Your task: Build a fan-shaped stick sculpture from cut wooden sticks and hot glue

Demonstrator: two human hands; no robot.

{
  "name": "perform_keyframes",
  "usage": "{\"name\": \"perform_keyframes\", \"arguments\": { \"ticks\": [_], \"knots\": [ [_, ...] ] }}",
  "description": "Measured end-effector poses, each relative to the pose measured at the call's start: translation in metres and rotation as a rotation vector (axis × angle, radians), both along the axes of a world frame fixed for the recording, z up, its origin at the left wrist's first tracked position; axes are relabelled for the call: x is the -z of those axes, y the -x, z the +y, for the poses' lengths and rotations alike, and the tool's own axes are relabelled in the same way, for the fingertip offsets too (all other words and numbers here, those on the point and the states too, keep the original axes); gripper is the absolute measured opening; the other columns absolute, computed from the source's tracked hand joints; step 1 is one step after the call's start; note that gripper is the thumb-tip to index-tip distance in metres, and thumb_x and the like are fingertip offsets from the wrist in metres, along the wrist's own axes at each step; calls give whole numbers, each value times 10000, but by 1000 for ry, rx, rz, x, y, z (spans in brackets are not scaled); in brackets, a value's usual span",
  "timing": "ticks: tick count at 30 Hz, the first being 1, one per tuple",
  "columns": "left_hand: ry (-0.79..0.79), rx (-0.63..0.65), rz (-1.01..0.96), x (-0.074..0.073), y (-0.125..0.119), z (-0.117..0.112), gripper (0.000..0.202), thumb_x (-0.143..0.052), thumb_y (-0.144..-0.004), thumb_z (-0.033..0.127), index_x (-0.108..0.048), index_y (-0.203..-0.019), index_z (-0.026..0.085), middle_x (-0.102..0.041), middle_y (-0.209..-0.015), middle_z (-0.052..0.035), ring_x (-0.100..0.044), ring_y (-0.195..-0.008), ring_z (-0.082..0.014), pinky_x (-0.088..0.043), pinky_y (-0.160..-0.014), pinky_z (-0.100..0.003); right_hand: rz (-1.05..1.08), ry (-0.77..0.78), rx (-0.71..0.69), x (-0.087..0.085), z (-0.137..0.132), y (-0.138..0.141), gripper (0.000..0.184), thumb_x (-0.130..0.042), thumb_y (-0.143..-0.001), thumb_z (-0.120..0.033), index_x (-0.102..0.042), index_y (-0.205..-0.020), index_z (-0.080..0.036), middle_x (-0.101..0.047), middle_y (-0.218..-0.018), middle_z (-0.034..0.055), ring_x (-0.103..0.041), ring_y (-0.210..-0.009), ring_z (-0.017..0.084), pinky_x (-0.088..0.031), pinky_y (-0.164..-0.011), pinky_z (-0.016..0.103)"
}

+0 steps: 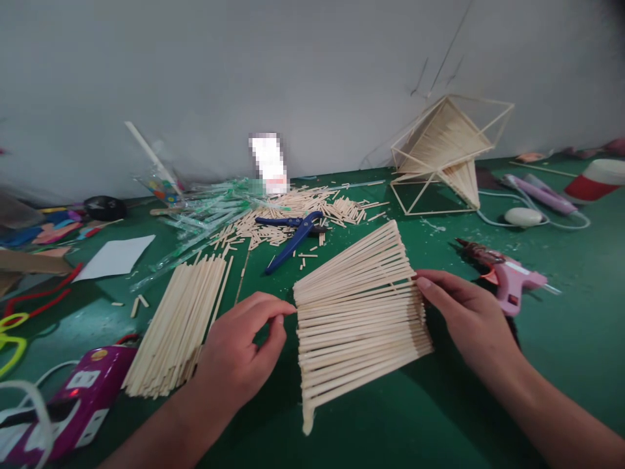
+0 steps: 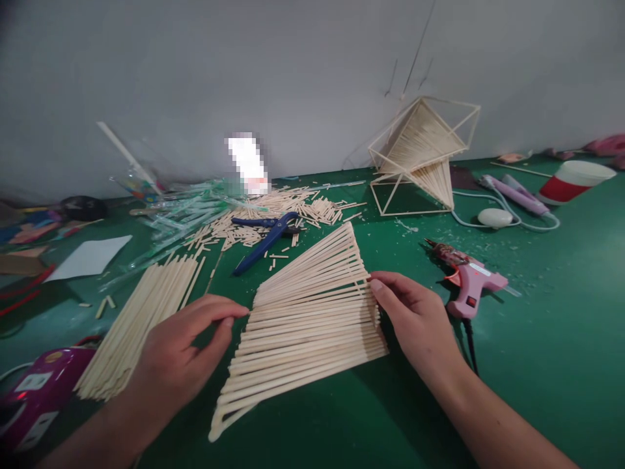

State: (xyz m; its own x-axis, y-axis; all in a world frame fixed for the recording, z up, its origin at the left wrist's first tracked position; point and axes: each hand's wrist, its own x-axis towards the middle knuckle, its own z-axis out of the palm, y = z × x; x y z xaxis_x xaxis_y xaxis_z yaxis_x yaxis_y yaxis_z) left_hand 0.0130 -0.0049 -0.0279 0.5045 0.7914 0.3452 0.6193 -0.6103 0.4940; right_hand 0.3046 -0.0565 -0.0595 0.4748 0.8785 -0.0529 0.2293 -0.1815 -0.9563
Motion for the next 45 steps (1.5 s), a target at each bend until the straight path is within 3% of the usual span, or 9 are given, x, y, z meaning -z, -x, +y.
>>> {"name": "perform_keyframes", "arguments": {
  "ticks": [6,12,18,21,25,29,35,45],
  "knots": [
    [13,16,-17,-1,-3,-1,181,-484,-856,115,-629,-930,193,-646,-881,-21,-615,-815,-133,-472,-728,-242,-59,-2,-33,-3,1,1,304,-632,-780,-445,-706,-957,-209,-708,-991,43,-640,-901,229,-501,-745,306],
    [1,11,-36,-2,-3,0,173,-481,-857,120,-627,-925,182,-647,-883,-30,-611,-822,-136,-470,-744,-245,-32,12,-32,0,0,4,332,-599,-798,-474,-705,-975,-213,-700,-1030,32,-626,-920,221,-487,-745,274],
    [60,-56,-61,-2,-1,1,100,-524,-854,203,-621,-839,183,-622,-800,-20,-566,-694,-128,-449,-662,-243,-55,68,-90,-2,-1,5,348,-571,-802,-509,-718,-858,-198,-681,-767,7,-593,-730,190,-447,-610,243],
    [250,-137,-67,-5,-3,2,203,-525,-855,312,-614,-726,182,-602,-681,-8,-546,-609,-135,-419,-577,-243,-50,76,-118,-4,-1,5,373,-549,-811,-520,-678,-737,-178,-585,-621,1,-523,-607,164,-394,-526,242],
    [691,-248,-157,-7,-9,5,353,-495,-851,446,-617,-664,172,-567,-531,22,-474,-422,-102,-360,-452,-220,-65,61,-148,-5,-1,5,401,-536,-815,-530,-597,-634,-177,-480,-562,-15,-432,-547,130,-338,-491,232],
    [935,-247,-323,0,-14,8,411,-480,-852,487,-597,-633,160,-498,-427,41,-471,-366,-96,-326,-421,-206,-49,44,-135,-4,-2,5,363,-554,-800,-515,-647,-697,-179,-528,-582,-5,-460,-549,141,-359,-485,233],
    [1072,-210,-497,10,-14,9,390,-528,-835,481,-603,-656,142,-536,-521,21,-475,-412,-90,-372,-422,-205,-19,26,-113,-3,-6,6,379,-554,-776,-538,-644,-655,-190,-567,-581,2,-497,-549,159,-376,-479,243],
    [1142,-207,-563,5,-17,9,353,-583,-820,423,-571,-616,135,-506,-519,24,-457,-448,-84,-367,-435,-196,-26,65,-177,-3,-6,3,362,-541,-798,-525,-672,-752,-190,-575,-625,6,-507,-583,165,-391,-507,248]
  ]
}}
